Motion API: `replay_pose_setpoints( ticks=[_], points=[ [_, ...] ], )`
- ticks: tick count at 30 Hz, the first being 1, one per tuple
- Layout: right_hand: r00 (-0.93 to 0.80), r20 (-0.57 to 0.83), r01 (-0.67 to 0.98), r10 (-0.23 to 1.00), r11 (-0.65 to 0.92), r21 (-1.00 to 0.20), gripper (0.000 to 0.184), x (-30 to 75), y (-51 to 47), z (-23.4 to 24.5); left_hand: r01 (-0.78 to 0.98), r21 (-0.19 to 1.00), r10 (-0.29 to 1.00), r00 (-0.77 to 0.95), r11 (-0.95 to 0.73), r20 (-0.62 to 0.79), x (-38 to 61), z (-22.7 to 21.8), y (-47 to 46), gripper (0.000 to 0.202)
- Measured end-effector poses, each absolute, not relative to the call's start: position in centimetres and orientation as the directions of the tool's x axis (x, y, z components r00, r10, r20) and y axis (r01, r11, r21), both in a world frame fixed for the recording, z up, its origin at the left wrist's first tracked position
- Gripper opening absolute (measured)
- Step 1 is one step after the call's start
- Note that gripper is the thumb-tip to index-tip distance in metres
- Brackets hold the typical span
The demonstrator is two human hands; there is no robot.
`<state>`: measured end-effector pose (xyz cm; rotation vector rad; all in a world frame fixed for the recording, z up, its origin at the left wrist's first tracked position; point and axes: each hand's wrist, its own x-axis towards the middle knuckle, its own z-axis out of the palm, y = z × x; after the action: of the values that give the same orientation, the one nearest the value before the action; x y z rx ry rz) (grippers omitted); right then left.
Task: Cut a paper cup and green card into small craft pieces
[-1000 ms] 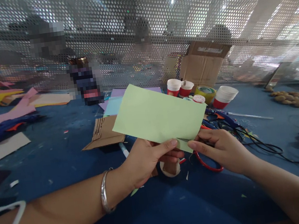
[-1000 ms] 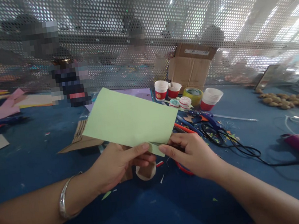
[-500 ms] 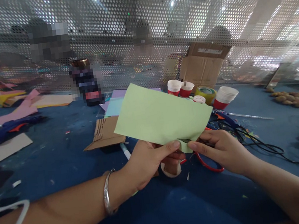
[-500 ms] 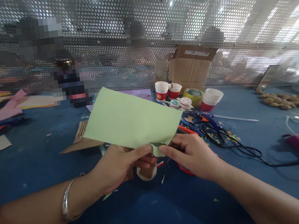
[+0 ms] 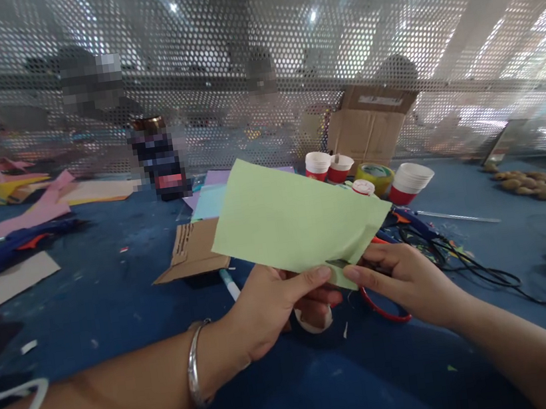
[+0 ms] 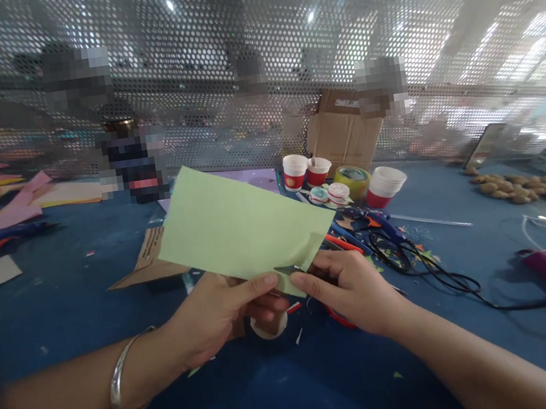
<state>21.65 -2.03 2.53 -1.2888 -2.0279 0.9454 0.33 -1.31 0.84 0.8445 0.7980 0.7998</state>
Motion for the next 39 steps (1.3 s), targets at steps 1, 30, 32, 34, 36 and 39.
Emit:
replay_pose_setpoints(
  ticks=[1, 30, 32, 34, 36, 39],
  points=[
    [-0.384, 0.085, 0.529, 0.919, 0.295, -0.796, 0.031, 21.7, -2.0, 2.5, -0.279, 0.862, 0.848, 0.458, 0.422, -0.267, 0.3, 0.8, -1.3, 0.031],
    [-0.451, 0.054, 0.351, 0.891, 0.233, -0.907, 0.025, 21.1, -2.2, 1.9, -0.086, 0.929, 0.825, 0.493, 0.361, -0.275, 0.5, 0.5, -1.8, 0.037],
    [-0.453, 0.043, 0.333, 0.890, 0.214, -0.918, 0.023, 21.0, -2.3, 1.7, -0.080, 0.927, 0.822, 0.494, 0.367, -0.283, 0.5, 0.4, -1.9, 0.039],
    [-0.453, 0.030, 0.325, 0.891, 0.196, -0.925, 0.023, 21.1, -2.3, 1.6, -0.058, 0.924, 0.812, 0.500, 0.378, -0.300, 0.4, 0.5, -1.9, 0.040],
    [-0.445, 0.033, 0.333, 0.895, 0.200, -0.921, 0.024, 21.1, -2.3, 1.5, -0.041, 0.922, 0.805, 0.502, 0.386, -0.315, 0.3, 0.7, -1.9, 0.040],
    [-0.419, 0.072, 0.367, 0.905, 0.241, -0.899, 0.031, 21.2, -2.3, 1.7, -0.101, 0.922, 0.827, 0.486, 0.374, -0.282, 0.1, 1.1, -1.6, 0.040]
  ],
)
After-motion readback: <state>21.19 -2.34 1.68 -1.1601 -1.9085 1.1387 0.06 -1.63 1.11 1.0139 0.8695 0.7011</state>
